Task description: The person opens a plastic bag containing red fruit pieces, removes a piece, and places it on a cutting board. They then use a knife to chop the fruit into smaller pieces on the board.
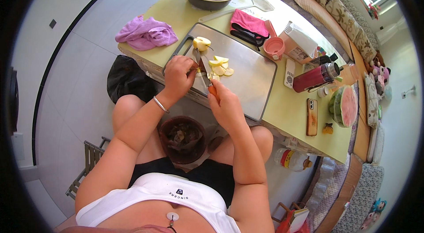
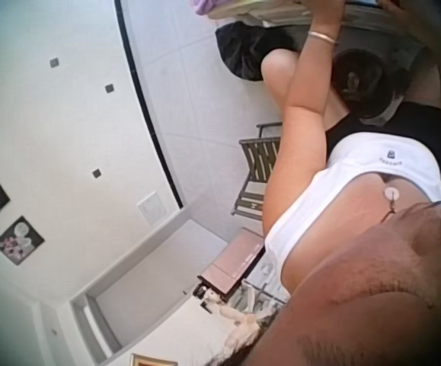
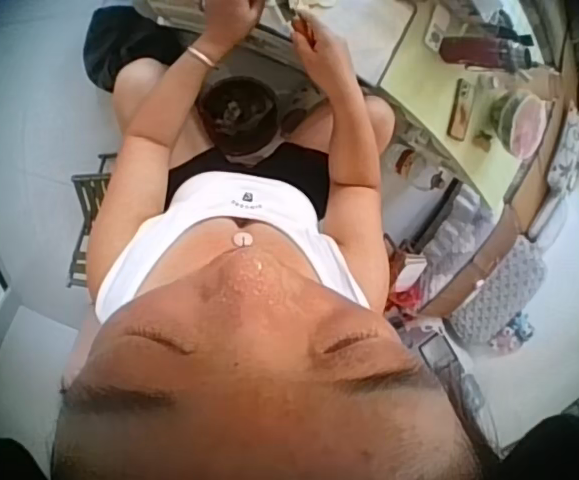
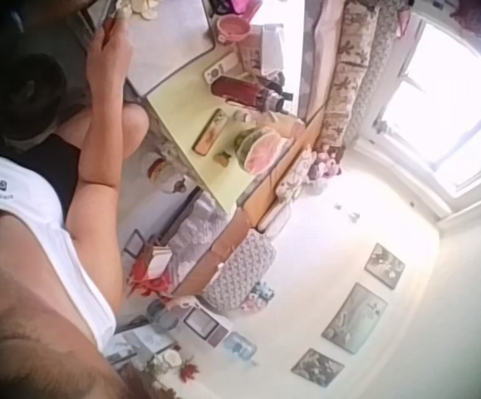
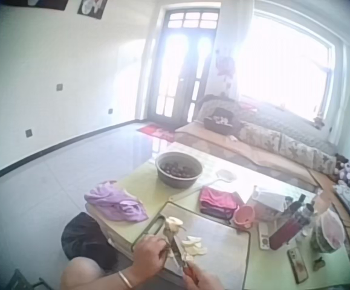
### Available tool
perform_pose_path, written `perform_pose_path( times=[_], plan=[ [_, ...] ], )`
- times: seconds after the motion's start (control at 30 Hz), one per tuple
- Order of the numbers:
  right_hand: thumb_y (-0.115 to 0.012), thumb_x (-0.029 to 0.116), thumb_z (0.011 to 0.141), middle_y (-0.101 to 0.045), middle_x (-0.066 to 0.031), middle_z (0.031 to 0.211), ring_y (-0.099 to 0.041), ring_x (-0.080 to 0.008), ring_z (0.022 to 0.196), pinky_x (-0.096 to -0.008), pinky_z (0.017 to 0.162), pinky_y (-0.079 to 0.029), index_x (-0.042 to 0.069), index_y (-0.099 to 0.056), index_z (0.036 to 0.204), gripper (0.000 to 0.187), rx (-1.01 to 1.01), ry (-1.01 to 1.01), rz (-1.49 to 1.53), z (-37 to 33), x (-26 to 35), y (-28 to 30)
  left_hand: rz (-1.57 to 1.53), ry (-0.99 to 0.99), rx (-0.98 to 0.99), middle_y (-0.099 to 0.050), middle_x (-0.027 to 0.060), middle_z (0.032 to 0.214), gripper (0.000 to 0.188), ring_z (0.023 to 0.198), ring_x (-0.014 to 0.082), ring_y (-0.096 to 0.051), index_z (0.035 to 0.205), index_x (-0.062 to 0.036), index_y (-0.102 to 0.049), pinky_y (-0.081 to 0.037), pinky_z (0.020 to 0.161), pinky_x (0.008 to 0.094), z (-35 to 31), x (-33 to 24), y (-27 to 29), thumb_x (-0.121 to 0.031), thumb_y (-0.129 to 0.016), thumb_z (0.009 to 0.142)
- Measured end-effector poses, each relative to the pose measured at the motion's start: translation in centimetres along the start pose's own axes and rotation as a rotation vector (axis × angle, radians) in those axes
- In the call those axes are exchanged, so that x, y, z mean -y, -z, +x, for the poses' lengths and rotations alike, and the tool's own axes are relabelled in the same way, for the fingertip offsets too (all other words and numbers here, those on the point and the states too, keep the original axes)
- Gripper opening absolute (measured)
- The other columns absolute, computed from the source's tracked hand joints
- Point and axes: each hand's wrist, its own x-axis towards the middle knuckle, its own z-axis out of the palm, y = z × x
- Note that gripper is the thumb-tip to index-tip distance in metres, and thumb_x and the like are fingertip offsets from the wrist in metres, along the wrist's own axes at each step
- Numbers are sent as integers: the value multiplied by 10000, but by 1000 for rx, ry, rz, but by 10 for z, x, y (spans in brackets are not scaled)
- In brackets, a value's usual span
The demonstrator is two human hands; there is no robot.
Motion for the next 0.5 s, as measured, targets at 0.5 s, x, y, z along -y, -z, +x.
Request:
perform_pose_path(
  times=[0.5],
  plan=[
    [-596,157,944,-666,-293,1030,-627,-476,994,-477,849,-508,19,-542,1299,385,-13,9,-58,17,1,-19,-31,-4,-4,-658,66,872,100,928,302,-611,799,-75,-653,-478,823,422,-2,2,-1,-45,-723,734]
  ],
)
